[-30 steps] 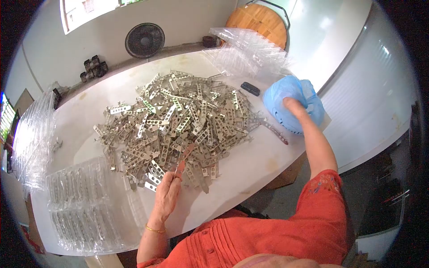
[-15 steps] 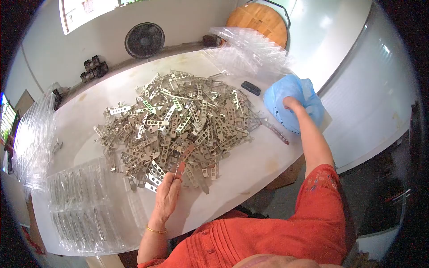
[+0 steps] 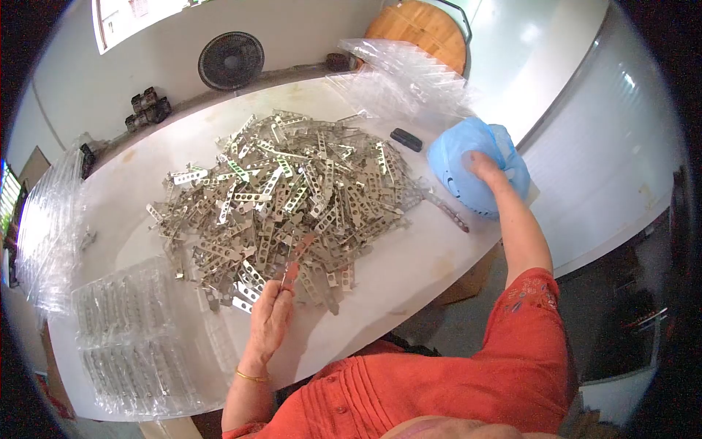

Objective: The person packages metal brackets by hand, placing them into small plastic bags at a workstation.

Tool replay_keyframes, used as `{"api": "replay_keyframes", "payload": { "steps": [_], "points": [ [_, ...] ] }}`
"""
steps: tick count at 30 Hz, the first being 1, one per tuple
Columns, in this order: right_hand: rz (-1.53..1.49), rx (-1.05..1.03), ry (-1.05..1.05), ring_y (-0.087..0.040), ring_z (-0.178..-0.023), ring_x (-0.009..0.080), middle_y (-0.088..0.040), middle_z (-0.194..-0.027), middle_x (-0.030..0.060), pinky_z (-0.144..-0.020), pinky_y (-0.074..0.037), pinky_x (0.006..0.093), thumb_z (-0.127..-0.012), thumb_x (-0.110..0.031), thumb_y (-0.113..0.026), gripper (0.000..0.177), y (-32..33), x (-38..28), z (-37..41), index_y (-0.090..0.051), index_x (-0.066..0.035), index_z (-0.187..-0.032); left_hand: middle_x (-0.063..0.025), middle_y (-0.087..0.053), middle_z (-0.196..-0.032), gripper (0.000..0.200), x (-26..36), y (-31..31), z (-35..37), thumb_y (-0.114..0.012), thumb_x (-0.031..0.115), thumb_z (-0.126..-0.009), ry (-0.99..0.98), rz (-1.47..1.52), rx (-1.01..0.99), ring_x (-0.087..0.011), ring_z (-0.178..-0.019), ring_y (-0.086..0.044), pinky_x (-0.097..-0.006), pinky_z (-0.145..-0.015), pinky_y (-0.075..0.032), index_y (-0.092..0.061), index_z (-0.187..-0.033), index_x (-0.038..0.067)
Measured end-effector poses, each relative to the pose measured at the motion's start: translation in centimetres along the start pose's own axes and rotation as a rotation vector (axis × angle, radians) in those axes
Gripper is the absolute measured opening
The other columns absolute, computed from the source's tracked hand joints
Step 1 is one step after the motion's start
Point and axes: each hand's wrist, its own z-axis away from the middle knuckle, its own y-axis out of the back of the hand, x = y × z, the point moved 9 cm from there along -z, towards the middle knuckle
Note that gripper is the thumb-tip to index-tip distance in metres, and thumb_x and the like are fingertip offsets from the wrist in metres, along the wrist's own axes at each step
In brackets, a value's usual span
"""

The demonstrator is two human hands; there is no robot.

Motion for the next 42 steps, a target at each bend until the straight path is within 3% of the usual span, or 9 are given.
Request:
{"api": "replay_keyframes", "payload": {
  "steps": [11, 14, 16, 20, 22, 29, 35, 37, 42],
  "points": [
    [0.025, 0.043, 0.022, -0.063, -0.109, 0.0430, -0.065, -0.117, 0.0265, -0.096, -0.048, 0.0462, -0.092, -0.017, -0.053, 0.029, 1.5, 0.7, 0.0, -0.064, -0.007, -0.117, 0.0044, -0.044, -0.066, 0.020, 0.3, 0.1, 0.0, -0.050, 0.023, -0.101, -0.041, -0.043, 0.008, -0.0059, -0.056, -0.040, -0.0243, -0.051, -0.032, -0.056, -0.098, 0.004],
    [0.066, -0.121, 0.059, -0.057, -0.122, 0.0386, -0.060, -0.129, 0.0220, -0.105, -0.044, 0.0457, -0.091, -0.018, -0.055, 0.037, 1.0, 0.1, 0.9, -0.058, -0.007, -0.126, 0.0043, -0.043, -0.065, 0.021, -0.1, 0.0, -0.1, -0.050, 0.023, -0.101, -0.039, -0.013, 0.010, -0.0061, -0.055, -0.039, -0.0245, -0.050, -0.032, -0.056, -0.097, 0.004],
    [0.228, -0.038, 0.211, -0.066, -0.099, 0.0393, -0.069, -0.109, 0.0226, -0.090, -0.051, 0.0461, -0.086, -0.010, -0.057, 0.034, 0.4, -0.1, 0.6, -0.063, -0.009, -0.120, 0.0042, -0.043, -0.065, 0.021, 0.1, 0.1, -0.1, -0.050, 0.023, -0.101, -0.051, -0.032, 0.014, -0.0062, -0.055, -0.039, -0.0245, -0.050, -0.032, -0.056, -0.097, 0.004],
    [0.334, -0.216, 0.087, -0.065, -0.102, 0.0375, -0.068, -0.112, 0.0209, -0.091, -0.050, 0.0447, -0.084, -0.006, -0.056, 0.037, -1.8, 1.8, -0.6, -0.061, -0.009, -0.121, 0.0040, -0.043, -0.065, 0.021, 0.4, 0.1, 0.0, -0.049, 0.023, -0.101, -0.046, -0.070, 0.017, -0.0064, -0.055, -0.039, -0.0248, -0.050, -0.032, -0.056, -0.096, 0.004],
    [0.234, -0.276, -0.080, -0.047, -0.134, 0.0363, -0.053, -0.140, 0.0185, -0.109, -0.038, 0.0561, -0.086, -0.016, -0.057, 0.048, -0.7, 1.9, 0.7, -0.054, -0.013, -0.133, 0.0037, -0.044, -0.065, 0.021, 0.4, 0.0, 0.1, -0.049, 0.023, -0.101, -0.042, -0.051, 0.025, -0.0065, -0.055, -0.040, -0.0250, -0.051, -0.033, -0.056, -0.095, 0.004],
    [0.333, -0.255, -0.125, -0.044, -0.138, 0.0350, -0.036, -0.156, 0.0164, -0.114, -0.036, 0.0448, -0.090, -0.010, -0.049, 0.063, 3.0, 0.7, 5.2, -0.041, -0.027, -0.149, 0.0033, -0.046, -0.067, 0.017, 0.9, 0.1, 0.2, -0.050, 0.018, -0.099, -0.036, -0.045, 0.053, -0.0070, -0.057, -0.042, -0.0255, -0.052, -0.034, -0.057, -0.093, 0.004],
    [0.146, -0.176, -0.356, -0.053, -0.129, 0.0375, -0.056, -0.139, 0.0199, -0.108, -0.042, 0.0432, -0.093, -0.016, -0.051, 0.047, 3.9, 5.5, 4.2, -0.055, -0.019, -0.141, 0.0042, -0.045, -0.068, 0.015, 0.6, -0.1, 0.2, -0.050, 0.017, -0.099, -0.023, 0.018, 0.035, -0.0059, -0.057, -0.041, -0.0248, -0.052, -0.035, -0.057, -0.095, 0.004],
    [0.314, -0.240, -0.007, -0.060, -0.119, 0.0382, -0.065, -0.125, 0.0212, -0.102, -0.046, 0.0429, -0.090, -0.008, -0.056, 0.044, 3.5, 3.8, 3.9, -0.061, -0.014, -0.133, 0.0028, -0.046, -0.069, 0.017, 0.6, 0.0, 0.3, -0.050, 0.020, -0.100, -0.013, -0.011, 0.016, -0.0073, -0.059, -0.043, -0.0260, -0.054, -0.036, -0.056, -0.096, 0.005],
    [0.222, -0.098, 0.030, -0.062, -0.112, 0.0384, -0.066, -0.119, 0.0212, -0.097, -0.049, 0.0417, -0.080, 0.004, -0.060, 0.049, 2.4, 5.0, 4.2, -0.064, -0.011, -0.127, 0.0045, -0.044, -0.068, 0.014, -0.6, 0.2, -0.1, -0.050, 0.017, -0.099, -0.033, -0.010, 0.036, -0.0060, -0.057, -0.041, -0.0250, -0.051, -0.035, -0.058, -0.095, 0.005]
  ]
}}
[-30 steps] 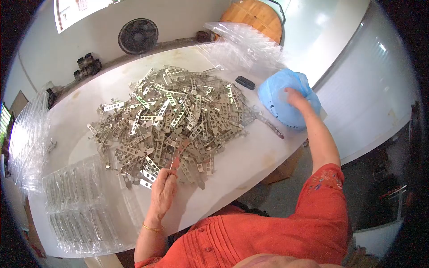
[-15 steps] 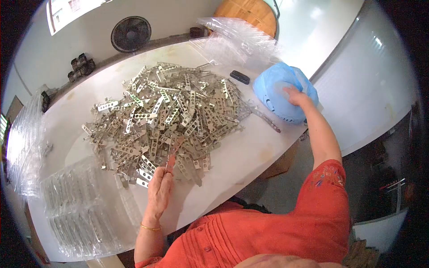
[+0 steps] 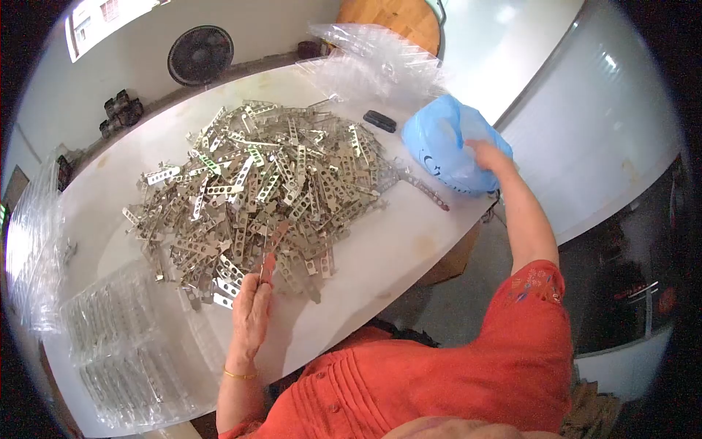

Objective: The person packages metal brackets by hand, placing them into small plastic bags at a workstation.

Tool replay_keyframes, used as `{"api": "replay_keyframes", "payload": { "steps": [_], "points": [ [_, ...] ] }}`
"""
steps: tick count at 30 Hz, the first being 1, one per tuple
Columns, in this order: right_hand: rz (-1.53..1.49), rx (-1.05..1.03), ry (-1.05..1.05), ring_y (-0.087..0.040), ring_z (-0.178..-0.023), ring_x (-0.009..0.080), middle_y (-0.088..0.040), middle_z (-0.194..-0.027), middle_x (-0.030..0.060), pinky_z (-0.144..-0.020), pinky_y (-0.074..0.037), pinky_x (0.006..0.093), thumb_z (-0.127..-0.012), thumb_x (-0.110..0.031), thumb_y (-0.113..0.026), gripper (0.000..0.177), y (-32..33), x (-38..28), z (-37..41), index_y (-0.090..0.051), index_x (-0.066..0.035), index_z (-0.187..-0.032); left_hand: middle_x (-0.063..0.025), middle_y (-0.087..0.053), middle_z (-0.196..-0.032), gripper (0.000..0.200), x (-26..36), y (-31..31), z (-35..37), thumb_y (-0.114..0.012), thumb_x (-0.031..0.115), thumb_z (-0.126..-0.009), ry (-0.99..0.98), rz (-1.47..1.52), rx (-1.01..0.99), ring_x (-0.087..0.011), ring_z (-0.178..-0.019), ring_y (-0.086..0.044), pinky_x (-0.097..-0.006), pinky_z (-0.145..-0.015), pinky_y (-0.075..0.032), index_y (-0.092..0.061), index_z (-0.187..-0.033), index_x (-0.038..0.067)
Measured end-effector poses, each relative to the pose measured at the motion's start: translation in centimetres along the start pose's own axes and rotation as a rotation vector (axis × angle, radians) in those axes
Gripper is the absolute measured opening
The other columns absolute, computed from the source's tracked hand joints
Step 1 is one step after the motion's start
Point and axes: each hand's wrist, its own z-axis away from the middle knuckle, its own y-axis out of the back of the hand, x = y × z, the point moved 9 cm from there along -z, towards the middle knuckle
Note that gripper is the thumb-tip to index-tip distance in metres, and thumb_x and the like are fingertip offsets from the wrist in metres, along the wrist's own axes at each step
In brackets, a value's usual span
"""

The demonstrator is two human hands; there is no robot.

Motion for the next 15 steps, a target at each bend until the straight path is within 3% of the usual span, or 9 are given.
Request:
{"api": "replay_keyframes", "payload": {
  "steps": [2, 8, 10, 13, 15],
  "points": [
    [-0.002, 0.084, 0.027, -0.063, -0.111, 0.0385, -0.067, -0.116, 0.0209, -0.095, -0.049, 0.0418, -0.078, 0.005, -0.060, 0.050, 0.5, -0.1, 0.4, -0.064, -0.011, -0.126, 0.0040, -0.044, -0.068, 0.014, 0.9, 0.1, 0.1, -0.050, 0.017, -0.099, -0.033, -0.134, 0.013, -0.0064, -0.058, -0.040, -0.0253, -0.051, -0.035, -0.057, -0.095, 0.006],
    [0.121, -0.116, -0.119, -0.064, -0.107, 0.0371, -0.068, -0.112, 0.0193, -0.091, -0.050, 0.0420, -0.078, 0.003, -0.060, 0.036, 2.5, -2.0, 1.5, -0.065, -0.008, -0.112, 0.0031, -0.044, -0.069, 0.016, 1.9, -0.2, 0.4, -0.050, 0.019, -0.099, 0.019, -0.058, -0.004, -0.0071, -0.058, -0.040, -0.0261, -0.051, -0.035, -0.056, -0.094, 0.005],
    [0.059, 0.076, -0.056, -0.065, -0.102, 0.0359, -0.069, -0.108, 0.0180, -0.087, -0.051, 0.0417, -0.076, -0.002, -0.063, 0.028, 3.6, -1.8, 1.0, -0.065, -0.006, -0.104, 0.0032, -0.044, -0.069, 0.016, 1.6, -0.2, 0.3, -0.050, 0.019, -0.099, 0.017, -0.060, -0.004, -0.0073, -0.058, -0.040, -0.0261, -0.051, -0.035, -0.056, -0.094, 0.005],
    [0.030, 0.134, 0.070, -0.068, -0.093, 0.0349, -0.071, -0.095, 0.0168, -0.079, -0.053, 0.0419, -0.075, -0.009, -0.067, 0.021, 4.8, -1.9, 0.2, -0.067, -0.006, -0.096, 0.0032, -0.044, -0.069, 0.016, 1.7, -0.2, 0.4, -0.049, 0.019, -0.100, 0.029, -0.047, -0.005, -0.0074, -0.058, -0.041, -0.0261, -0.052, -0.035, -0.056, -0.094, 0.005],
    [-0.027, 0.083, 0.048, -0.067, -0.093, 0.0364, -0.070, -0.096, 0.0187, -0.082, -0.052, 0.0431, -0.077, -0.012, -0.067, 0.019, 5.7, -2.0, 0.4, -0.067, -0.004, -0.095, 0.0030, -0.044, -0.069, 0.016, 1.5, -0.2, 0.4, -0.049, 0.019, -0.100, 0.043, -0.031, -0.007, -0.0075, -0.059, -0.041, -0.0260, -0.052, -0.035, -0.056, -0.095, 0.005]
  ]
}}
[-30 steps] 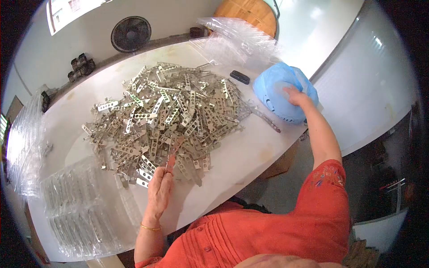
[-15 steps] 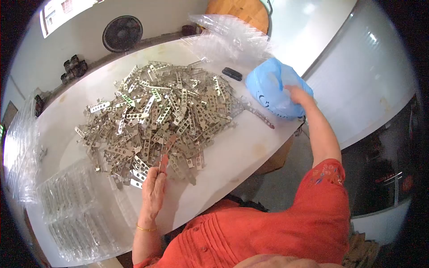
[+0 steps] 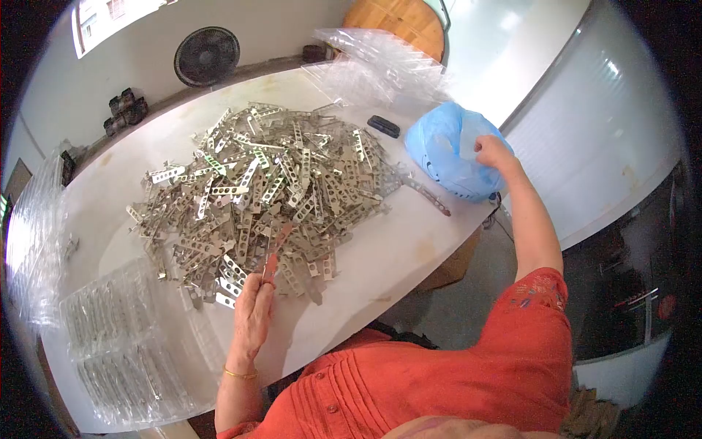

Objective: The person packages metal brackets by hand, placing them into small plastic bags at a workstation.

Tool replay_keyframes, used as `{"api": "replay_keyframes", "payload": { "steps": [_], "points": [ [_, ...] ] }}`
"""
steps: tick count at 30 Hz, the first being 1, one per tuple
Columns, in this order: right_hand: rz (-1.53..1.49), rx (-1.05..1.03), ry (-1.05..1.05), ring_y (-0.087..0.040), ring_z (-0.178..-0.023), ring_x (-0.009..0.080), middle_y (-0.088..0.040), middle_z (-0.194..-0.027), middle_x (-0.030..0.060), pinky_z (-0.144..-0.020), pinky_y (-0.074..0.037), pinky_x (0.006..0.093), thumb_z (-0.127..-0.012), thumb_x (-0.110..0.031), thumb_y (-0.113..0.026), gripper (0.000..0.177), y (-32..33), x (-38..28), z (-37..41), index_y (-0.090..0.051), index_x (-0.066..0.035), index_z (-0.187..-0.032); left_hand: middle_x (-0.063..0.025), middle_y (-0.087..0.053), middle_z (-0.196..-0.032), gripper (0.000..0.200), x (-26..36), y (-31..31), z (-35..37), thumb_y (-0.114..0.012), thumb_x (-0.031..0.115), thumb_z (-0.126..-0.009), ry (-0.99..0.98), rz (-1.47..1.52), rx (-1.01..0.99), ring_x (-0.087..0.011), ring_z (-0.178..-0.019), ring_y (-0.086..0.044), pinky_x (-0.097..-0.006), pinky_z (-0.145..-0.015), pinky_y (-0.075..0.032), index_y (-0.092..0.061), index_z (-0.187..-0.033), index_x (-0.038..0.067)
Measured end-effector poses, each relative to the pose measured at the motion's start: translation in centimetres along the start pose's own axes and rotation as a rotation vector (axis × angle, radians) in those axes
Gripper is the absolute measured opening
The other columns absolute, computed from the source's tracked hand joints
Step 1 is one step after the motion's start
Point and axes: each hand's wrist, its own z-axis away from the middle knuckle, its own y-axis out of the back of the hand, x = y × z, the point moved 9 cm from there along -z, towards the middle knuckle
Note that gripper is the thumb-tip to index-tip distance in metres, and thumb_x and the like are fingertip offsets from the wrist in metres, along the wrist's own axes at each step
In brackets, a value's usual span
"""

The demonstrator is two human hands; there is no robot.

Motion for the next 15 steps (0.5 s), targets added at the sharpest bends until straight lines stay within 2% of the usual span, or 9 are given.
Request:
{"api": "replay_keyframes", "payload": {
  "steps": [2, 4, 5, 7, 9, 11, 12, 13, 15],
  "points": [
    [-0.055, -0.045, -0.024, -0.066, -0.094, 0.0379, -0.069, -0.097, 0.0207, -0.085, -0.052, 0.0443, -0.080, -0.015, -0.067, 0.019, 2.4, -1.7, 1.0, -0.066, -0.003, -0.094, 0.0025, -0.044, -0.070, 0.017, -0.3, 0.1, -0.1, -0.049, 0.020, -0.100, -0.032, -0.017, 0.008, -0.0075, -0.060, -0.042, -0.0262, -0.053, -0.035, -0.056, -0.095, 0.005],
    [-0.183, 0.246, -0.226, -0.065, -0.091, 0.0371, -0.068, -0.093, 0.0198, -0.082, -0.052, 0.0448, -0.082, -0.013, -0.063, 0.014, 6.7, -1.7, 2.6, -0.065, -0.003, -0.091, 0.0023, -0.045, -0.071, 0.017, 0.0, 0.2, -0.1, -0.049, 0.020, -0.100, -0.031, -0.015, 0.000, -0.0075, -0.060, -0.042, -0.0260, -0.053, -0.036, -0.056, -0.095, 0.005],
    [-0.184, 0.249, -0.222, -0.065, -0.091, 0.0371, -0.068, -0.093, 0.0198, -0.082, -0.052, 0.0448, -0.082, -0.013, -0.063, 0.014, 6.7, -1.2, 2.1, -0.065, -0.003, -0.091, 0.0020, -0.045, -0.071, 0.018, 0.1, 0.1, 0.0, -0.049, 0.021, -0.100, -0.025, -0.016, -0.011, -0.0075, -0.060, -0.043, -0.0258, -0.053, -0.036, -0.055, -0.095, 0.005],
    [-0.223, 0.530, -0.184, -0.064, -0.087, 0.0354, -0.064, -0.087, 0.0179, -0.079, -0.051, 0.0448, -0.085, -0.012, -0.063, 0.009, 9.2, 0.4, 1.9, -0.064, -0.004, -0.090, 0.0020, -0.046, -0.072, 0.018, 0.6, 0.3, 0.1, -0.050, 0.021, -0.100, -0.029, -0.030, -0.014, -0.0075, -0.060, -0.043, -0.0257, -0.053, -0.036, -0.055, -0.095, 0.005],
    [-0.178, 0.580, -0.149, -0.061, -0.087, 0.0321, -0.061, -0.090, 0.0153, -0.080, -0.051, 0.0426, -0.086, -0.011, -0.064, 0.007, 10.9, 0.3, 2.1, -0.064, -0.006, -0.092, 0.0019, -0.046, -0.072, 0.018, 0.7, 0.2, 0.1, -0.050, 0.022, -0.101, -0.033, -0.044, -0.018, -0.0074, -0.061, -0.043, -0.0255, -0.053, -0.036, -0.055, -0.095, 0.005],
    [-0.252, 0.821, -0.049, -0.061, -0.091, 0.0301, -0.061, -0.095, 0.0139, -0.085, -0.050, 0.0407, -0.086, -0.011, -0.066, 0.010, 15.5, -2.9, 5.5, -0.064, -0.007, -0.095, 0.0017, -0.046, -0.072, 0.019, 0.2, 0.3, 0.0, -0.050, 0.022, -0.101, -0.038, 0.017, -0.006, -0.0072, -0.060, -0.042, -0.0251, -0.053, -0.036, -0.055, -0.095, 0.005],
    [-0.363, 0.820, -0.081, -0.061, -0.101, 0.0255, -0.062, -0.104, 0.0125, -0.091, -0.049, 0.0394, -0.089, -0.011, -0.065, 0.012, 16.9, -4.2, 6.8, -0.065, -0.007, -0.100, 0.0017, -0.046, -0.072, 0.019, 0.3, 0.2, 0.0, -0.050, 0.022, -0.101, -0.040, 0.017, -0.005, -0.0072, -0.060, -0.042, -0.0251, -0.053, -0.036, -0.055, -0.095, 0.005],
    [-0.364, 0.821, -0.080, -0.061, -0.101, 0.0255, -0.062, -0.104, 0.0125, -0.091, -0.049, 0.0394, -0.089, -0.011, -0.065, 0.012, 17.8, -5.1, 7.4, -0.065, -0.007, -0.100, 0.0017, -0.046, -0.072, 0.019, 0.5, 0.2, 0.1, -0.050, 0.022, -0.101, -0.037, 0.042, 0.000, -0.0073, -0.060, -0.042, -0.0253, -0.053, -0.036, -0.055, -0.095, 0.005],
    [-0.723, 0.924, 0.137, -0.062, -0.104, 0.0211, -0.063, -0.108, 0.0100, -0.094, -0.050, 0.0357, -0.091, -0.011, -0.066, 0.016, 19.7, -6.9, 8.9, -0.064, -0.005, -0.106, 0.0018, -0.046, -0.073, 0.019, 0.5, 0.3, 0.1, -0.049, 0.022, -0.101, -0.033, 0.065, 0.009, -0.0073, -0.059, -0.042, -0.0255, -0.052, -0.035, -0.055, -0.095, 0.004]
  ]
}}
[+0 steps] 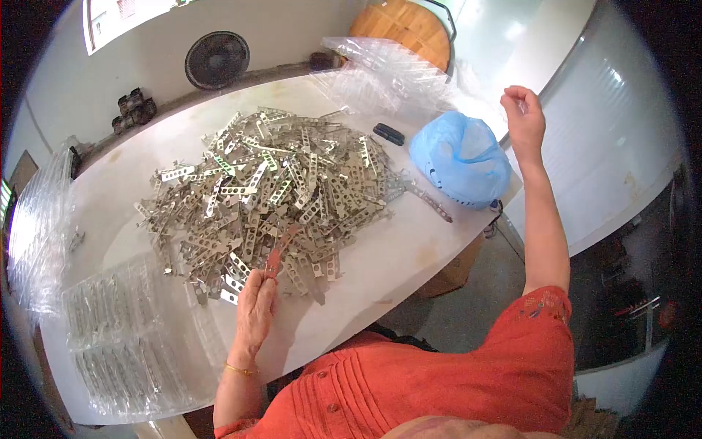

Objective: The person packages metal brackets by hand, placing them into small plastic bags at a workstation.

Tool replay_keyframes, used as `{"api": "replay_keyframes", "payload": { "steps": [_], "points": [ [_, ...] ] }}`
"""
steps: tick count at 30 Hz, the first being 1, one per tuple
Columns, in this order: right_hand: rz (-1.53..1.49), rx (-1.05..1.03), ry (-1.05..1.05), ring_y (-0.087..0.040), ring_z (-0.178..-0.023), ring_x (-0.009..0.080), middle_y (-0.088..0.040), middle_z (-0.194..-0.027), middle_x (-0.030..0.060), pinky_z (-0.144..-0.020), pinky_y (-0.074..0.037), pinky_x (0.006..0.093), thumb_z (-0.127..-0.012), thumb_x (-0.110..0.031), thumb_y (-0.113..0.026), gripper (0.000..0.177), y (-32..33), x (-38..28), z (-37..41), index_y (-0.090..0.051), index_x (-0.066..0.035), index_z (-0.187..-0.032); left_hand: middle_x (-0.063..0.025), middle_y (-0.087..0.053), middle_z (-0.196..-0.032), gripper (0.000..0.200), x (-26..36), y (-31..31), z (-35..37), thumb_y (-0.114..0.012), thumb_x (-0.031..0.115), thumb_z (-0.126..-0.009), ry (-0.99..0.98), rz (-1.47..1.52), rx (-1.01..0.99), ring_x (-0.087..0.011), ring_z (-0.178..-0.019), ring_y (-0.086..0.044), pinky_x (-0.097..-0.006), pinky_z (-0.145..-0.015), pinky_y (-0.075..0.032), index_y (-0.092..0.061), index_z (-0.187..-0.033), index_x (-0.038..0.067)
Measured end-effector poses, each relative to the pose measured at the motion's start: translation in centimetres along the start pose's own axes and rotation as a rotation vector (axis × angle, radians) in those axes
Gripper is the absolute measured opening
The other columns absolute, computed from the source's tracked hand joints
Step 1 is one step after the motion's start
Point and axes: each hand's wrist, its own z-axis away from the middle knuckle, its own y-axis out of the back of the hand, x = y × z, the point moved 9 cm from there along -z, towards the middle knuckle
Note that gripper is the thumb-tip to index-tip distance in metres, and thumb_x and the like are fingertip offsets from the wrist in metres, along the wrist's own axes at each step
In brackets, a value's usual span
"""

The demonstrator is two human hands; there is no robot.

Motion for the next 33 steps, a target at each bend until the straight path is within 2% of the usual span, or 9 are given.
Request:
{"api": "replay_keyframes", "payload": {
  "steps": [9, 11, 12, 14, 17, 26, 28, 31, 33],
  "points": [
    [-0.937, -0.331, -0.325, -0.063, -0.097, 0.0162, -0.063, -0.106, 0.0087, -0.094, -0.050, 0.0308, -0.094, -0.008, -0.066, 0.018, -10.1, -10.2, 7.7, -0.060, 0.001, -0.108, 0.0006, -0.056, -0.081, 0.018, 2.1, 0.2, 0.1, -0.048, 0.019, -0.101, 0.018, 0.111, -0.016, -0.0067, -0.068, -0.052, -0.0242, -0.060, -0.042, -0.058, -0.102, 0.004],
    [-1.068, -0.438, -0.417, -0.063, -0.092, 0.0150, -0.063, -0.104, 0.0075, -0.093, -0.049, 0.0284, -0.093, -0.005, -0.066, 0.015, -13.4, -12.7, 10.9, -0.059, 0.000, -0.105, -0.0037, -0.060, -0.107, 0.016, 3.0, 0.0, 0.3, -0.049, 0.017, -0.100, 0.034, 0.267, -0.060, -0.0075, -0.070, -0.053, -0.0247, -0.062, -0.045, -0.058, -0.105, 0.004],
    [-1.110, -0.473, -0.423, -0.063, -0.092, 0.0150, -0.063, -0.104, 0.0075, -0.093, -0.049, 0.0284, -0.093, -0.005, -0.066, 0.015, -14.1, -13.8, 12.6, -0.059, 0.000, -0.105, -0.0037, -0.060, -0.107, 0.016, 3.0, 0.6, 0.3, -0.049, 0.017, -0.100, 0.046, 0.256, -0.007, -0.0075, -0.070, -0.053, -0.0247, -0.062, -0.045, -0.058, -0.105, 0.004],
    [-0.951, -0.724, -0.348, -0.063, -0.089, 0.0132, -0.062, -0.104, 0.0069, -0.088, -0.050, 0.0269, -0.092, -0.004, -0.067, 0.012, -16.6, -16.7, 16.1, -0.060, -0.002, -0.103, -0.0084, -0.048, -0.138, 0.014, 4.2, 1.3, 0.2, -0.048, 0.014, -0.101, -0.043, 0.345, -0.029, -0.0084, -0.071, -0.055, -0.0254, -0.065, -0.047, -0.056, -0.107, 0.005],
    [-1.019, -0.918, -0.387, -0.064, -0.085, 0.0118, -0.060, -0.110, 0.0074, -0.079, -0.051, 0.0256, -0.089, 0.002, -0.068, 0.013, -19.1, -18.8, 21.0, -0.060, -0.003, -0.098, -0.0097, -0.033, -0.153, 0.013, 5.1, 2.2, 0.5, -0.047, 0.011, -0.101, -0.151, 0.329, -0.062, -0.0094, -0.073, -0.056, -0.0258, -0.067, -0.049, -0.055, -0.109, 0.005],
    [-1.093, -1.070, -0.368, -0.054, -0.079, 0.0049, -0.055, -0.110, 0.0051, -0.067, -0.046, 0.0188, -0.087, 0.006, -0.067, 0.017, -21.5, -20.3, 27.2, -0.059, -0.004, -0.097, -0.0091, -0.042, -0.132, 0.017, 2.5, 1.9, 0.1, -0.047, 0.016, -0.105, -0.045, 0.158, -0.082, -0.0108, -0.083, -0.056, -0.0280, -0.071, -0.050, -0.052, -0.112, 0.001],
    [-1.033, -1.092, -0.280, -0.052, -0.080, 0.0052, -0.054, -0.110, 0.0053, -0.066, -0.044, 0.0187, -0.086, 0.006, -0.067, 0.018, -21.7, -19.8, 27.6, -0.058, -0.004, -0.097, -0.0096, -0.041, -0.135, 0.018, 2.3, 2.0, -0.2, -0.046, 0.017, -0.105, -0.080, 0.111, -0.056, -0.0108, -0.083, -0.055, -0.0284, -0.073, -0.050, -0.052, -0.111, 0.001],
    [-0.974, -1.002, -0.220, -0.052, -0.093, 0.0089, -0.050, -0.114, 0.0072, -0.079, -0.047, 0.0215, -0.087, 0.011, -0.063, 0.021, -21.4, -19.5, 26.9, -0.057, -0.004, -0.101, -0.0101, -0.037, -0.143, 0.019, 3.3, 2.1, -0.1, -0.046, 0.019, -0.105, -0.050, 0.104, -0.041, -0.0106, -0.088, -0.056, -0.0286, -0.076, -0.051, -0.052, -0.110, 0.001],
    [-1.004, -0.944, -0.255, -0.052, -0.090, 0.0090, -0.052, -0.113, 0.0073, -0.075, -0.046, 0.0214, -0.085, 0.010, -0.065, 0.021, -21.6, -19.1, 26.9, -0.057, -0.004, -0.099, -0.0103, -0.036, -0.144, 0.020, 2.7, 2.4, -0.2, -0.046, 0.019, -0.105, -0.047, 0.133, -0.024, -0.0105, -0.089, -0.056, -0.0286, -0.077, -0.051, -0.052, -0.110, 0.001]
  ]
}}
